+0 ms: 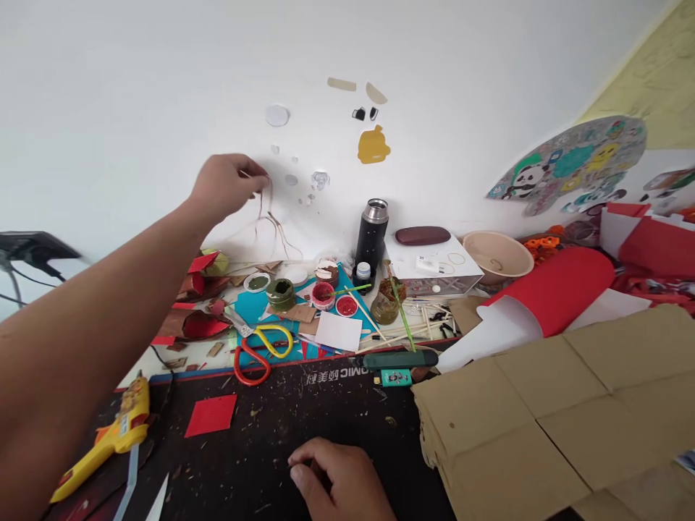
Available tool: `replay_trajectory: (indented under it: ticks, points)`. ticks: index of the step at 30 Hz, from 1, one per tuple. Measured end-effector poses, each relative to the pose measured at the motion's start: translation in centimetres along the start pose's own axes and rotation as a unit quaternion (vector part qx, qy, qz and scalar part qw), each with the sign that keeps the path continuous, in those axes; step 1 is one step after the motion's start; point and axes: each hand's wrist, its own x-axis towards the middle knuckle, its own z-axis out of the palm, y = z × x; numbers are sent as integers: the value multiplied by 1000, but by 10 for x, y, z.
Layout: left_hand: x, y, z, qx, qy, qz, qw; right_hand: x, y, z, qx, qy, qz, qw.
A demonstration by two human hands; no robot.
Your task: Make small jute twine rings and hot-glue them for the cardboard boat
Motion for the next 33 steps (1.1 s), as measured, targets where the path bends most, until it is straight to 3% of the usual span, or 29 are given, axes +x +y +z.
replay_trajectory:
  ticks: [8, 16, 22, 26, 30, 33]
  points:
    - [6, 7, -6, -37, -8, -9, 999, -1, -3, -2, -16, -19, 1, 1000]
    - [-2, 15, -20, -164, -9, 31, 986, 1, 2, -1, 49, 5, -11, 999]
    - [-12, 37, -45, -286, -30, 77, 955, 2, -2, -2, 114, 16, 29, 993]
    - [-23, 52, -64, -309, -41, 94, 946, 6, -1, -1, 204, 15, 44, 978]
    - [-47, 66, -84, -308, -58, 152, 937, 11, -3, -6, 272, 17, 58, 960]
    - [-75, 75, -102, -299, -55, 157, 940, 11, -11, -11, 285, 14, 49, 957]
